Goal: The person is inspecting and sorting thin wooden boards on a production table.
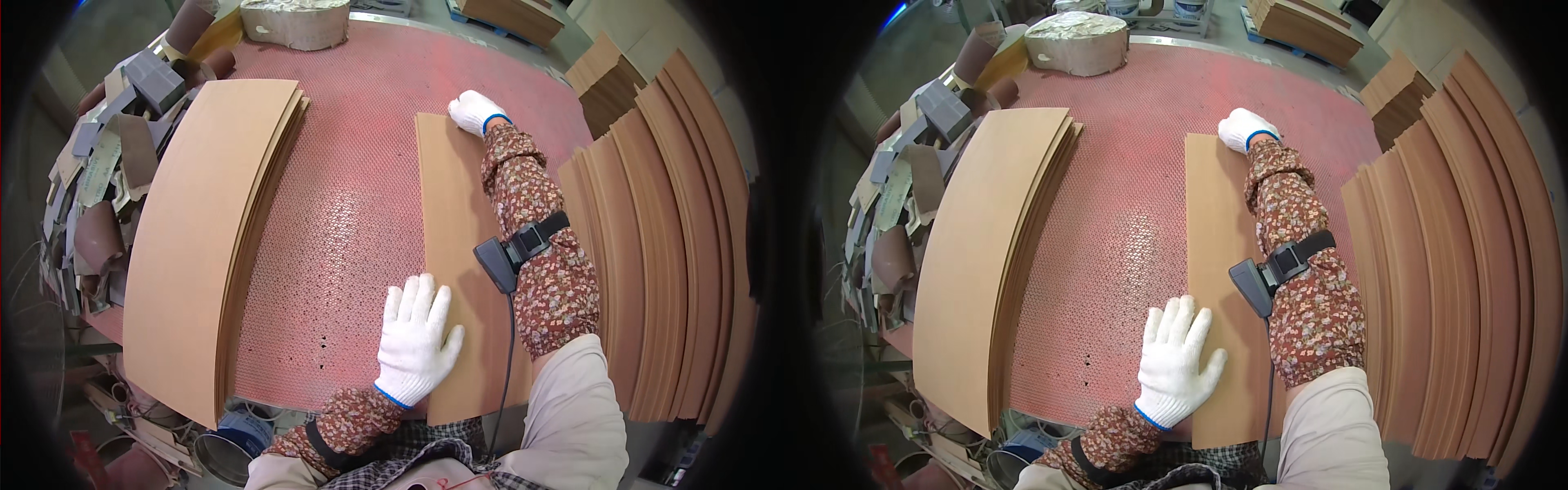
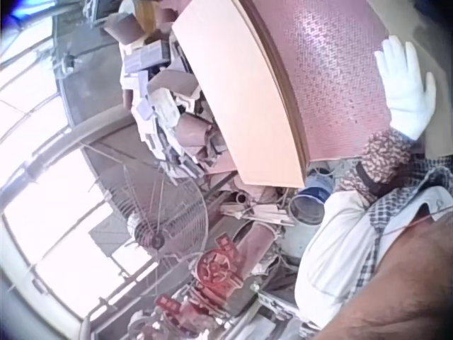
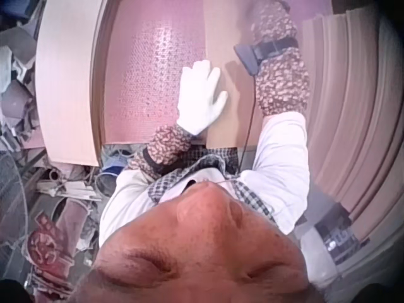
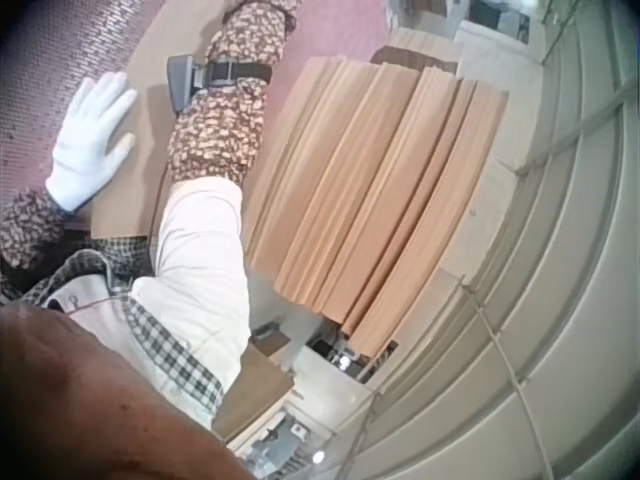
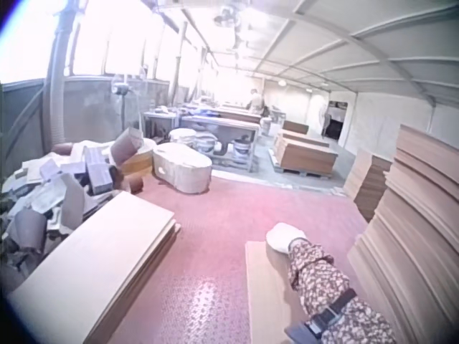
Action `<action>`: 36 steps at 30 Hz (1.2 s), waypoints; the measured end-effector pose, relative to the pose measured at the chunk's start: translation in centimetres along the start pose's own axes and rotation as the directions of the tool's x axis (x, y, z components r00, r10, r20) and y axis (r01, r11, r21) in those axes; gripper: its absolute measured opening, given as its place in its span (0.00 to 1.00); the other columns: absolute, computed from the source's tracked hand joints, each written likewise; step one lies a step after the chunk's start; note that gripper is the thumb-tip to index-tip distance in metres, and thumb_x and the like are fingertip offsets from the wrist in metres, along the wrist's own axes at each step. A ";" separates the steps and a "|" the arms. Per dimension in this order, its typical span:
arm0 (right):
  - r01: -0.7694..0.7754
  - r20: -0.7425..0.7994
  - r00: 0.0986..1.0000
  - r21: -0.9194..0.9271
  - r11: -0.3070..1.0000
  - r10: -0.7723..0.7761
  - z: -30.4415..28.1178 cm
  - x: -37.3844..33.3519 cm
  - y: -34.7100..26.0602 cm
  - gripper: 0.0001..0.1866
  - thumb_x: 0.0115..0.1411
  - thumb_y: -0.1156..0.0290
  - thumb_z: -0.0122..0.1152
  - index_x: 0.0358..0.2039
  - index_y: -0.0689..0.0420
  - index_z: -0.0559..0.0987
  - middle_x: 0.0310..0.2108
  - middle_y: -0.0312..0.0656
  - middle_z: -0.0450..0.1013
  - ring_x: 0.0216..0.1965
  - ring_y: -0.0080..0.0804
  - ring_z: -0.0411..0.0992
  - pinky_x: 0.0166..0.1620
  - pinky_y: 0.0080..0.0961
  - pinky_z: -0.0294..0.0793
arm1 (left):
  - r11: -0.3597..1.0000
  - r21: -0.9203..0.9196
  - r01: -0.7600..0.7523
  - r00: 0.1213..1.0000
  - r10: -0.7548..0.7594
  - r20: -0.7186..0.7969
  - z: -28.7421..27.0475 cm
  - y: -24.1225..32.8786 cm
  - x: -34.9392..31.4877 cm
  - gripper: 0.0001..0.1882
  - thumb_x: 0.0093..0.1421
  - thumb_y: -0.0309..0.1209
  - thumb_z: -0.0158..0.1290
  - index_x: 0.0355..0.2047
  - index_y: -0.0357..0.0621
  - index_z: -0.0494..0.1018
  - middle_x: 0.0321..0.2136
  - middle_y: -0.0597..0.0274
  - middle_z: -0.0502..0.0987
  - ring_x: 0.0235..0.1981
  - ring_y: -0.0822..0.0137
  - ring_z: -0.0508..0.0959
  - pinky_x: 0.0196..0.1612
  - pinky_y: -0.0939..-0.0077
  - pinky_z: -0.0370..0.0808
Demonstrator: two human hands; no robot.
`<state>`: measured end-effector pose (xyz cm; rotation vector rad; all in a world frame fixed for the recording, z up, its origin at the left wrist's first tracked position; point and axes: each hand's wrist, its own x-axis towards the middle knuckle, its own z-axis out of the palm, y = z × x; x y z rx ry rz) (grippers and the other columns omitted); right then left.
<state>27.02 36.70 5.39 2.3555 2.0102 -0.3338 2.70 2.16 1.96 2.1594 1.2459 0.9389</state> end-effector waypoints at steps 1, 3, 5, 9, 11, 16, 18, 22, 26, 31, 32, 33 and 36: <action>-0.008 -0.019 1.000 -0.026 1.000 0.008 0.1 -0.4 -0.5 0.24 0.69 0.60 0.48 0.51 0.59 0.87 0.57 0.59 0.80 0.58 0.65 0.77 0.62 0.58 0.75 | 1.000 -0.005 0.002 1.000 -0.002 -0.007 0.0 0.0 -0.1 0.35 0.48 0.33 0.70 0.57 0.33 0.75 0.59 0.37 0.73 0.63 0.37 0.71 0.67 0.40 0.65; 0.076 -0.013 0.997 -0.125 0.989 -0.079 0.2 -2.1 -1.4 0.23 0.69 0.61 0.49 0.50 0.58 0.88 0.56 0.58 0.80 0.57 0.64 0.79 0.60 0.58 0.77 | 1.000 0.002 0.014 1.000 -0.014 -0.019 0.1 -0.1 -0.7 0.35 0.48 0.32 0.70 0.57 0.33 0.75 0.58 0.38 0.73 0.63 0.38 0.72 0.66 0.40 0.66; 0.155 -0.002 0.987 -0.224 0.962 -0.159 0.5 -4.7 -2.4 0.22 0.69 0.62 0.49 0.48 0.58 0.88 0.55 0.58 0.81 0.56 0.63 0.80 0.59 0.57 0.79 | 1.000 0.008 0.008 0.999 -0.008 -0.038 0.5 -0.4 -1.2 0.35 0.50 0.33 0.70 0.58 0.32 0.75 0.59 0.37 0.73 0.64 0.37 0.71 0.68 0.40 0.65; 0.048 -0.099 0.993 -0.108 0.993 -0.059 0.7 -10.8 -2.6 0.22 0.71 0.60 0.48 0.47 0.57 0.88 0.50 0.58 0.83 0.53 0.62 0.82 0.55 0.58 0.80 | 0.999 0.035 -0.002 0.998 0.004 -0.066 0.8 -0.3 -1.9 0.35 0.52 0.34 0.69 0.59 0.32 0.74 0.61 0.37 0.73 0.66 0.37 0.70 0.71 0.40 0.62; -0.019 -0.128 0.992 -0.040 0.999 0.014 2.0 -14.0 -1.3 0.23 0.72 0.57 0.47 0.48 0.57 0.88 0.49 0.59 0.83 0.52 0.63 0.82 0.55 0.58 0.80 | 1.000 0.025 -0.010 0.998 0.012 -0.068 1.1 0.1 -2.1 0.35 0.54 0.36 0.69 0.60 0.33 0.74 0.63 0.36 0.72 0.68 0.37 0.69 0.74 0.39 0.60; -0.051 -0.098 0.994 -0.014 0.999 0.049 4.5 -24.6 -1.7 0.26 0.75 0.53 0.43 0.46 0.58 0.85 0.46 0.59 0.83 0.49 0.63 0.82 0.53 0.58 0.80 | 0.999 0.049 -0.015 0.995 0.020 -0.096 1.0 -0.3 -2.6 0.33 0.57 0.36 0.67 0.61 0.34 0.74 0.63 0.38 0.72 0.69 0.38 0.69 0.74 0.40 0.60; -0.051 -0.081 0.995 -0.015 0.999 0.050 5.1 -29.4 -2.4 0.26 0.76 0.52 0.42 0.45 0.59 0.84 0.43 0.59 0.84 0.46 0.63 0.82 0.50 0.59 0.80 | 0.999 0.050 -0.014 0.995 0.019 -0.095 0.6 -0.5 -2.6 0.32 0.57 0.35 0.67 0.60 0.34 0.74 0.63 0.38 0.73 0.68 0.38 0.69 0.74 0.40 0.60; -0.066 -0.050 0.997 -0.040 0.997 0.064 6.5 -37.5 -2.8 0.25 0.77 0.52 0.43 0.43 0.58 0.82 0.37 0.60 0.84 0.40 0.62 0.83 0.46 0.59 0.81 | 0.995 0.070 -0.068 0.981 0.079 -0.176 0.8 -1.3 -1.9 0.27 0.56 0.32 0.64 0.55 0.33 0.75 0.56 0.41 0.75 0.61 0.42 0.73 0.69 0.44 0.65; -0.065 -0.035 0.997 -0.059 0.996 0.063 9.0 -44.4 -2.5 0.23 0.78 0.52 0.45 0.40 0.58 0.80 0.28 0.58 0.82 0.31 0.59 0.83 0.38 0.56 0.82 | 0.992 0.082 -0.094 0.981 0.106 -0.162 2.3 -3.2 -2.2 0.25 0.57 0.31 0.62 0.54 0.34 0.75 0.54 0.43 0.75 0.60 0.44 0.73 0.66 0.46 0.67; -0.091 0.021 0.995 -0.058 0.994 0.093 11.0 -51.0 -2.0 0.20 0.78 0.54 0.49 0.38 0.57 0.79 0.24 0.55 0.80 0.27 0.57 0.82 0.32 0.54 0.80 | 0.990 0.054 -0.134 0.990 0.135 -0.026 2.4 -4.8 -2.0 0.22 0.63 0.33 0.59 0.55 0.36 0.74 0.56 0.44 0.75 0.61 0.45 0.73 0.67 0.48 0.66; -0.057 -0.068 0.996 -0.063 0.996 0.052 11.5 -52.4 -2.0 0.18 0.77 0.57 0.52 0.35 0.57 0.78 0.19 0.52 0.78 0.21 0.55 0.79 0.26 0.51 0.78 | 0.987 0.072 -0.147 0.989 0.149 -0.020 2.4 -5.0 -2.1 0.22 0.64 0.33 0.58 0.56 0.36 0.74 0.57 0.44 0.75 0.62 0.45 0.73 0.68 0.48 0.66; -0.069 -0.057 0.996 -0.061 0.996 0.065 11.9 -53.6 -2.0 0.18 0.77 0.57 0.52 0.35 0.57 0.78 0.19 0.52 0.78 0.21 0.55 0.79 0.26 0.51 0.78 | 0.987 0.064 -0.146 0.989 0.147 -0.006 2.5 -5.2 -2.3 0.22 0.64 0.33 0.58 0.56 0.36 0.74 0.57 0.44 0.75 0.62 0.45 0.73 0.68 0.48 0.66; -0.032 -0.175 0.984 -0.083 0.996 0.017 13.7 -55.9 -1.7 0.16 0.74 0.59 0.58 0.29 0.53 0.74 0.15 0.46 0.75 0.16 0.47 0.77 0.20 0.43 0.75 | 0.981 0.096 -0.169 0.985 0.172 -0.026 2.8 -5.6 -2.2 0.22 0.64 0.33 0.58 0.56 0.35 0.73 0.56 0.45 0.75 0.61 0.46 0.73 0.67 0.49 0.66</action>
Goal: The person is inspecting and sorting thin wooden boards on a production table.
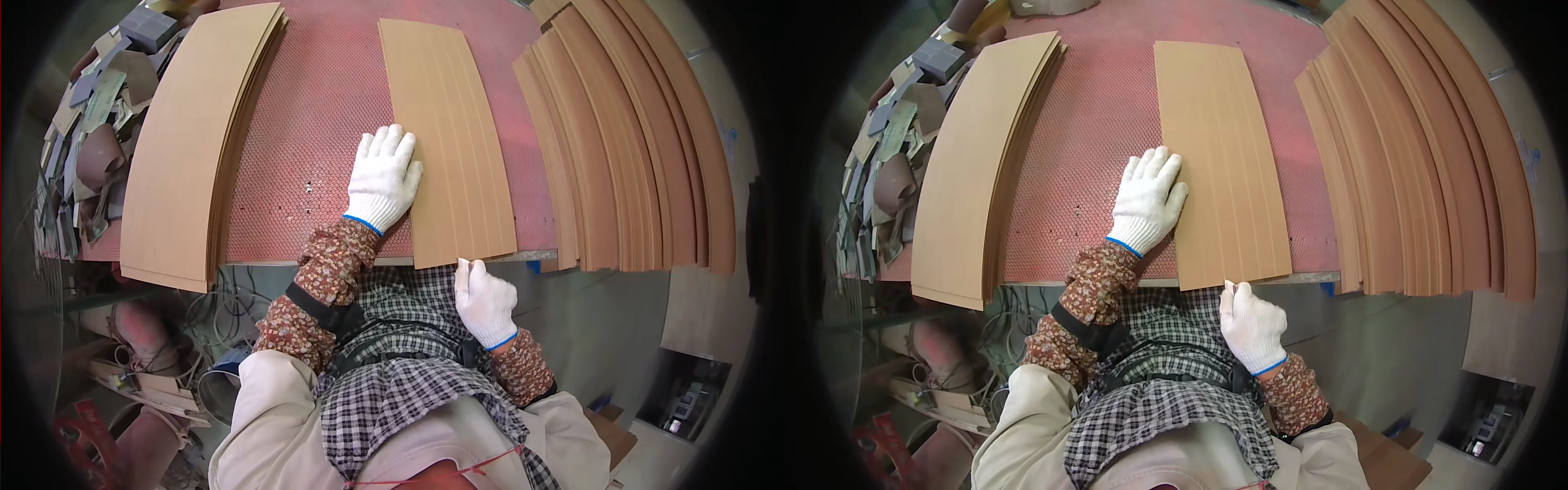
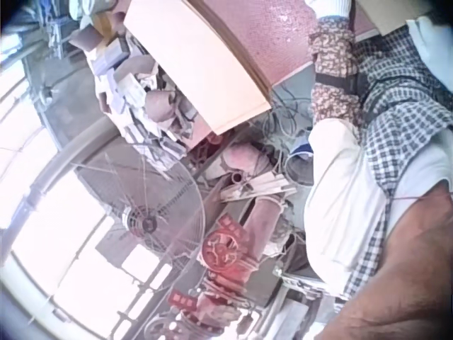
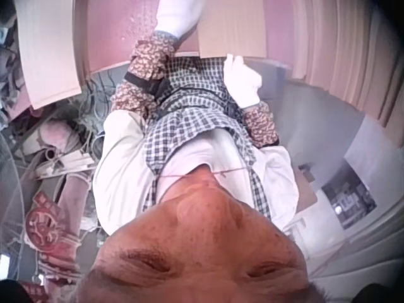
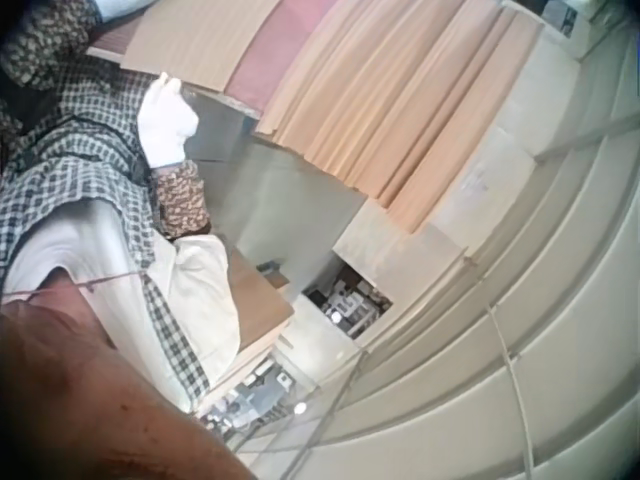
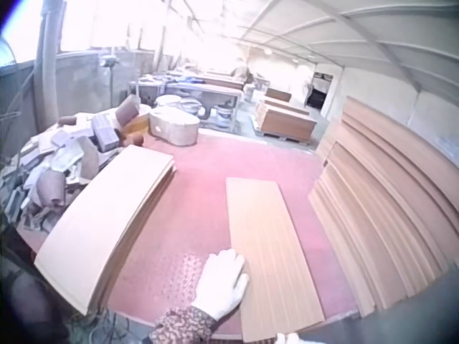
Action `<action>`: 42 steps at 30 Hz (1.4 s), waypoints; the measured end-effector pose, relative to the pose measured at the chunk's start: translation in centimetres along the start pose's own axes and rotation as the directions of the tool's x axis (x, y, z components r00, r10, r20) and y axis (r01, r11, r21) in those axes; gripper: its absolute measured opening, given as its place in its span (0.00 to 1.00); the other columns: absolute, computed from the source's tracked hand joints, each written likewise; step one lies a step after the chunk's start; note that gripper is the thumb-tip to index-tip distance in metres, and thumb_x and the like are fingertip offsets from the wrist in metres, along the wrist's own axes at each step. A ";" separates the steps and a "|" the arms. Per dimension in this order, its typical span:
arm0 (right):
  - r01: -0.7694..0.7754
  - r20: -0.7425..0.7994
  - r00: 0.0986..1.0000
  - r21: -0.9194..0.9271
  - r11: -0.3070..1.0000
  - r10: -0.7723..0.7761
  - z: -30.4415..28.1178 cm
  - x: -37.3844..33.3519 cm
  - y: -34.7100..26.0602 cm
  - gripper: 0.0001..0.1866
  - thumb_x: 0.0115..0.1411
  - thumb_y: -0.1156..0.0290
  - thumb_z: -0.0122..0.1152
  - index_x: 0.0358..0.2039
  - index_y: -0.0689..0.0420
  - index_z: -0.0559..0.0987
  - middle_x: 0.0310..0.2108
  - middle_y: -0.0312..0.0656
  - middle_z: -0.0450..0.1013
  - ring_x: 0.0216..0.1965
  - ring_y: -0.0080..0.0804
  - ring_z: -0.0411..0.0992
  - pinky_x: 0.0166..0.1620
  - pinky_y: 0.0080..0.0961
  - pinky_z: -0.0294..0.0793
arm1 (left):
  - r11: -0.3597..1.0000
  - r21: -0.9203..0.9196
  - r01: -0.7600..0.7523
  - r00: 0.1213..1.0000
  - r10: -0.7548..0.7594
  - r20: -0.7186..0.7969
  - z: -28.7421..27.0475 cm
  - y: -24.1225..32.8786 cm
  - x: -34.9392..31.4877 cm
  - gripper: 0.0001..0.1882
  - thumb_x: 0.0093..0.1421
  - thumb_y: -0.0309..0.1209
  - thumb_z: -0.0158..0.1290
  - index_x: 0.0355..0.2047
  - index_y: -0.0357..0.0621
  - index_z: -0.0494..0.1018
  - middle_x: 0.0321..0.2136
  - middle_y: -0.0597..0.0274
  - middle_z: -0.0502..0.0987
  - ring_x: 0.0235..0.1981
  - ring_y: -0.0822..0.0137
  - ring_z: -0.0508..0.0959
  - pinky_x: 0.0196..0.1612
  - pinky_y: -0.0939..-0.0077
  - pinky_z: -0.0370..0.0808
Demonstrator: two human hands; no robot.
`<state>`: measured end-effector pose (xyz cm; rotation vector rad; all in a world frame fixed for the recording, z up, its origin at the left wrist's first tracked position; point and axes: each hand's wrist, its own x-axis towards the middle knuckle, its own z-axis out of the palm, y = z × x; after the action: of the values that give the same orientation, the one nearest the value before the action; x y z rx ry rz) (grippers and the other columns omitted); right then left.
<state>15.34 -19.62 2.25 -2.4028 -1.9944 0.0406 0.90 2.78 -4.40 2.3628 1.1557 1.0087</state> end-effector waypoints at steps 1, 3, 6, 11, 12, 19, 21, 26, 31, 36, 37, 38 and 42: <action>-0.005 0.005 1.000 0.002 1.000 0.005 0.1 -0.7 -0.1 0.16 0.74 0.59 0.58 0.29 0.53 0.74 0.15 0.46 0.75 0.16 0.47 0.77 0.20 0.43 0.75 | 1.000 -0.002 0.000 1.000 0.000 0.007 -0.2 0.0 0.1 0.22 0.64 0.33 0.58 0.56 0.35 0.73 0.56 0.45 0.75 0.61 0.46 0.73 0.67 0.49 0.66; -0.026 0.042 0.999 0.019 0.999 0.025 0.1 -1.5 -0.6 0.17 0.73 0.59 0.60 0.28 0.53 0.73 0.16 0.45 0.75 0.16 0.47 0.77 0.20 0.42 0.75 | 1.000 -0.022 0.019 0.997 -0.018 0.073 -0.5 0.1 0.4 0.21 0.63 0.32 0.58 0.55 0.35 0.74 0.52 0.47 0.75 0.57 0.47 0.74 0.63 0.51 0.68; 0.024 -0.055 0.998 0.115 0.993 -0.018 0.3 -0.9 -1.5 0.16 0.73 0.60 0.61 0.28 0.52 0.73 0.15 0.44 0.75 0.15 0.46 0.76 0.19 0.43 0.73 | 0.999 -0.014 -0.038 0.999 0.037 -0.034 -0.4 -0.2 0.6 0.20 0.63 0.31 0.58 0.52 0.34 0.74 0.49 0.48 0.75 0.53 0.48 0.74 0.60 0.53 0.69; 0.051 -0.102 0.994 0.121 0.991 -0.038 0.4 0.3 -2.3 0.16 0.73 0.61 0.61 0.29 0.53 0.73 0.15 0.44 0.75 0.14 0.45 0.75 0.19 0.41 0.73 | 0.998 -0.039 -0.055 0.996 0.053 -0.065 0.0 -0.3 1.0 0.19 0.62 0.30 0.59 0.51 0.34 0.74 0.48 0.49 0.75 0.52 0.49 0.74 0.58 0.54 0.69; 0.051 -0.106 0.994 0.121 0.991 -0.038 0.4 0.5 -2.3 0.16 0.73 0.61 0.61 0.29 0.53 0.73 0.15 0.44 0.75 0.14 0.45 0.75 0.19 0.41 0.73 | 0.997 -0.043 -0.059 0.996 0.056 -0.065 0.0 -0.3 1.3 0.18 0.61 0.30 0.59 0.50 0.34 0.74 0.47 0.50 0.75 0.51 0.49 0.74 0.57 0.53 0.69; 0.001 -0.036 0.999 0.119 0.993 0.003 -0.9 1.0 -3.0 0.15 0.73 0.60 0.60 0.30 0.53 0.74 0.15 0.44 0.75 0.15 0.46 0.76 0.19 0.43 0.74 | 0.995 -0.046 -0.085 0.991 0.079 -0.112 -1.0 0.2 1.0 0.18 0.60 0.28 0.59 0.49 0.34 0.74 0.45 0.50 0.74 0.48 0.49 0.74 0.55 0.53 0.69; 0.028 -0.038 0.999 0.144 0.989 -0.023 -1.3 1.8 -2.9 0.15 0.74 0.59 0.58 0.31 0.54 0.75 0.14 0.45 0.74 0.15 0.47 0.76 0.20 0.44 0.74 | 0.998 -0.041 -0.044 0.998 0.042 -0.054 -1.8 0.8 1.0 0.19 0.60 0.28 0.59 0.50 0.33 0.74 0.46 0.49 0.75 0.50 0.49 0.75 0.57 0.52 0.70; 0.074 -0.033 0.997 0.135 0.988 -0.070 -1.2 9.0 -2.8 0.15 0.74 0.58 0.55 0.33 0.54 0.76 0.17 0.48 0.77 0.18 0.49 0.78 0.23 0.46 0.77 | 1.000 -0.018 0.017 0.999 -0.017 -0.045 -2.9 1.7 1.1 0.24 0.61 0.29 0.61 0.56 0.31 0.75 0.56 0.41 0.76 0.62 0.43 0.74 0.69 0.46 0.66; 0.140 -0.093 0.987 0.085 0.986 -0.132 -0.3 20.6 -1.9 0.17 0.75 0.58 0.51 0.35 0.56 0.78 0.24 0.51 0.80 0.26 0.52 0.82 0.31 0.49 0.82 | 1.000 -0.003 -0.019 0.996 0.019 -0.089 -2.8 2.3 1.7 0.23 0.59 0.27 0.60 0.54 0.31 0.75 0.54 0.43 0.76 0.58 0.44 0.75 0.66 0.47 0.67; 0.037 -0.027 0.999 0.121 0.992 -0.034 -1.1 31.7 -2.2 0.22 0.74 0.55 0.46 0.41 0.54 0.85 0.39 0.55 0.85 0.42 0.60 0.84 0.46 0.60 0.81 | 0.996 -0.086 -0.003 0.999 -0.001 -0.042 -3.2 3.4 1.1 0.26 0.58 0.26 0.61 0.56 0.30 0.73 0.55 0.40 0.75 0.60 0.41 0.73 0.67 0.46 0.67; 0.059 -0.036 0.998 0.132 0.990 -0.054 -0.6 34.2 -2.7 0.22 0.74 0.55 0.46 0.41 0.54 0.85 0.39 0.55 0.85 0.42 0.60 0.84 0.46 0.60 0.81 | 1.000 -0.016 0.005 0.994 -0.007 -0.105 -2.4 2.9 0.3 0.27 0.58 0.26 0.62 0.57 0.30 0.73 0.56 0.39 0.75 0.61 0.39 0.73 0.68 0.44 0.66; 0.076 -0.038 0.997 0.116 0.990 -0.072 -1.0 36.5 -2.4 0.22 0.73 0.55 0.46 0.41 0.54 0.86 0.41 0.54 0.85 0.44 0.60 0.83 0.47 0.60 0.81 | 0.998 -0.060 0.017 0.998 -0.021 -0.056 -2.6 2.9 0.8 0.28 0.58 0.26 0.63 0.58 0.30 0.73 0.58 0.39 0.74 0.63 0.39 0.72 0.69 0.44 0.65; 0.078 0.008 0.997 0.096 0.992 -0.080 -3.4 44.8 -4.1 0.23 0.72 0.56 0.46 0.46 0.55 0.87 0.48 0.54 0.84 0.49 0.61 0.82 0.52 0.58 0.81 | 0.990 -0.116 0.076 0.996 -0.069 0.063 -4.3 1.7 2.3 0.30 0.59 0.29 0.64 0.62 0.32 0.72 0.64 0.38 0.73 0.69 0.39 0.69 0.74 0.43 0.61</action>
<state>19.64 25.17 5.38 -2.2699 -2.0410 0.1458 -0.25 3.43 0.61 2.2268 1.1196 0.9501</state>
